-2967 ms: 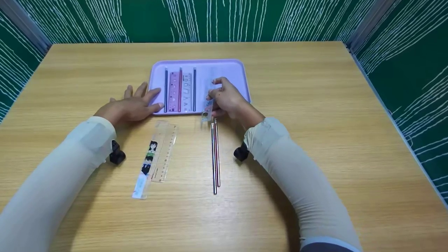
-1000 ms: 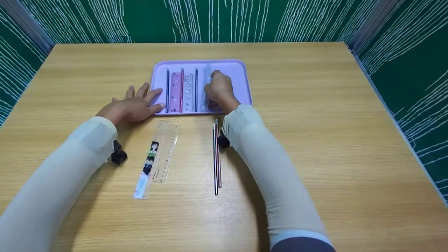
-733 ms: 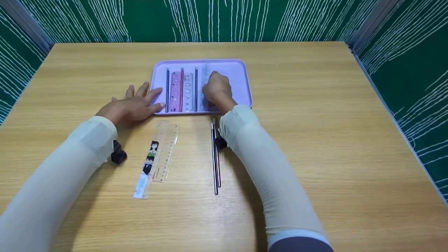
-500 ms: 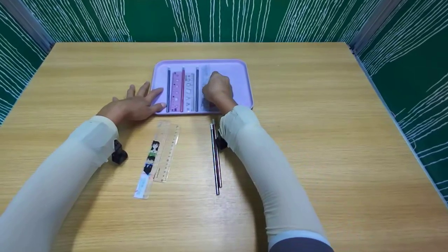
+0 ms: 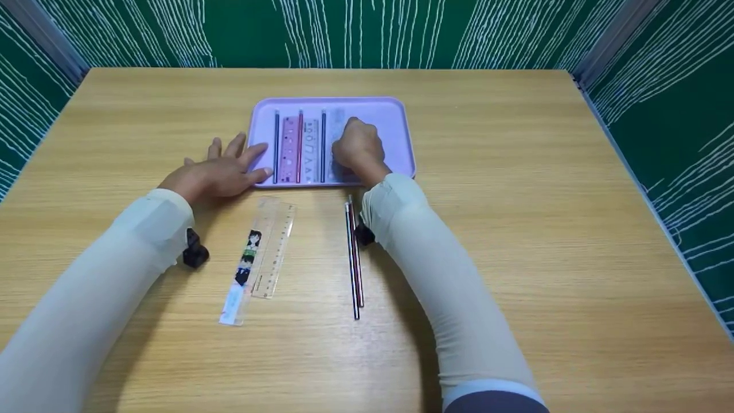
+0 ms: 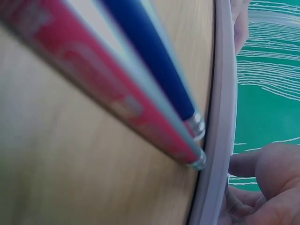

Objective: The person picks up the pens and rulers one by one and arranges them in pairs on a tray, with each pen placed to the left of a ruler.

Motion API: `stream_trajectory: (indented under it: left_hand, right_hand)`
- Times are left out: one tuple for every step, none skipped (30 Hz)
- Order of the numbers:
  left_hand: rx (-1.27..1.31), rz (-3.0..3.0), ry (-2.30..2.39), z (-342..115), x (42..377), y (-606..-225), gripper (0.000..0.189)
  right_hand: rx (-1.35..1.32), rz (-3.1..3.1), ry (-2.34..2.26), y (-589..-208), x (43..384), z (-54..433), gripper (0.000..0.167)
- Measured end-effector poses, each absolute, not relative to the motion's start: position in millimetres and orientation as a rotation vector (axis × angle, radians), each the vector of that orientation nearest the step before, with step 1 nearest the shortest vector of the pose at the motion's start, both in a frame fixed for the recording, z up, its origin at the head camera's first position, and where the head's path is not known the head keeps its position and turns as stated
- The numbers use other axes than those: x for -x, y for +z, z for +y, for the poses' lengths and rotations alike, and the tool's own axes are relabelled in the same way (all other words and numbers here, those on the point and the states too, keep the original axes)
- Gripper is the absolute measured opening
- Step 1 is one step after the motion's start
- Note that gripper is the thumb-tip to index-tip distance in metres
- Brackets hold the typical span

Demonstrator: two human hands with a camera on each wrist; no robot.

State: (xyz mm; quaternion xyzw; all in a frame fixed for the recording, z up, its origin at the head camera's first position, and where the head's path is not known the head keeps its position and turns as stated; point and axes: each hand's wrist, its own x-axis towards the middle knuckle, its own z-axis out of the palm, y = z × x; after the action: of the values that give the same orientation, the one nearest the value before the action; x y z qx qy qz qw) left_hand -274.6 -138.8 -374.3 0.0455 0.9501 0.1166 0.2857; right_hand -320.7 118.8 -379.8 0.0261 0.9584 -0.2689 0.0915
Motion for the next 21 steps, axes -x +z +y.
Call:
stream_trajectory:
  left_hand:
    - [-0.124, 2.541, 0.315, -138.7, 274.7, -374.1, 0.075]
    - [-0.124, 2.541, 0.315, -138.6, 274.7, -374.1, 0.074]
    - [-0.125, 2.540, 0.315, -138.6, 274.7, -374.2, 0.074]
    - [-0.126, 2.540, 0.318, -138.3, 274.8, -374.3, 0.074]
    - [-0.128, 2.540, 0.320, -138.3, 274.7, -374.3, 0.074]
    - [-0.131, 2.540, 0.321, -138.2, 274.7, -374.5, 0.074]
    - [-0.130, 2.539, 0.320, -138.7, 274.8, -374.9, 0.074]
    - [-0.129, 2.539, 0.317, -139.2, 274.6, -375.1, 0.074]
    - [-0.129, 2.539, 0.316, -139.5, 274.6, -375.3, 0.074]
    - [-0.129, 2.541, 0.315, -139.6, 274.6, -375.5, 0.074]
    - [-0.129, 2.542, 0.313, -139.6, 274.5, -375.6, 0.074]
    - [-0.128, 2.544, 0.311, -139.6, 274.6, -375.6, 0.075]
    - [-0.128, 2.545, 0.308, -139.6, 274.6, -375.6, 0.075]
    - [-0.128, 2.546, 0.308, -139.4, 274.6, -375.6, 0.075]
    - [-0.127, 2.546, 0.310, -139.1, 274.8, -375.7, 0.075]
    - [-0.126, 2.546, 0.312, -138.8, 274.8, -375.5, 0.075]
    - [-0.125, 2.544, 0.312, -138.7, 274.8, -375.2, 0.075]
    - [-0.124, 2.543, 0.311, -138.6, 274.9, -375.0, 0.075]
    - [-0.123, 2.542, 0.311, -138.4, 275.0, -374.8, 0.075]
    - [-0.121, 2.541, 0.313, -138.2, 275.1, -374.7, 0.075]
    - [-0.121, 2.541, 0.313, -138.1, 275.2, -374.5, 0.075]
  right_hand:
    - [-0.065, 2.860, -0.798, -380.0, 320.6, 119.7, 0.039]
    - [-0.048, 2.872, -0.798, -380.2, 320.3, 120.6, 0.040]
    - [-0.028, 2.887, -0.796, -380.6, 320.3, 121.5, 0.040]
    - [-0.012, 2.898, -0.796, -381.0, 320.0, 122.1, 0.041]
    - [0.004, 2.909, -0.794, -381.2, 319.5, 122.7, 0.042]
    - [0.019, 2.921, -0.792, -381.7, 319.2, 123.3, 0.042]
    - [0.030, 2.922, -0.798, -382.4, 319.2, 123.2, 0.043]
    - [0.033, 2.913, -0.811, -382.9, 318.9, 123.2, 0.042]
    - [0.032, 2.903, -0.828, -383.5, 318.8, 123.1, 0.042]
    - [0.036, 2.901, -0.840, -384.1, 318.5, 123.2, 0.043]
    - [0.045, 2.902, -0.849, -384.7, 318.5, 123.8, 0.042]
    - [0.045, 2.893, -0.864, -385.3, 318.6, 124.5, 0.042]
    - [0.035, 2.873, -0.879, -385.0, 318.5, 124.8, 0.043]
    - [0.016, 2.847, -0.896, -384.3, 318.4, 125.0, 0.043]
    - [0.002, 2.827, -0.908, -383.6, 318.4, 125.4, 0.044]
    - [-0.017, 2.802, -0.919, -382.4, 318.3, 125.7, 0.045]
    - [-0.047, 2.762, -0.937, -380.9, 318.0, 125.9, 0.045]
    - [-0.079, 2.723, -0.954, -379.3, 317.7, 125.8, 0.046]
    - [-0.107, 2.689, -0.974, -377.6, 317.3, 125.7, 0.047]
    - [-0.126, 2.665, -0.993, -376.5, 316.8, 126.0, 0.047]
    - [-0.140, 2.644, -1.011, -375.4, 316.3, 126.3, 0.046]
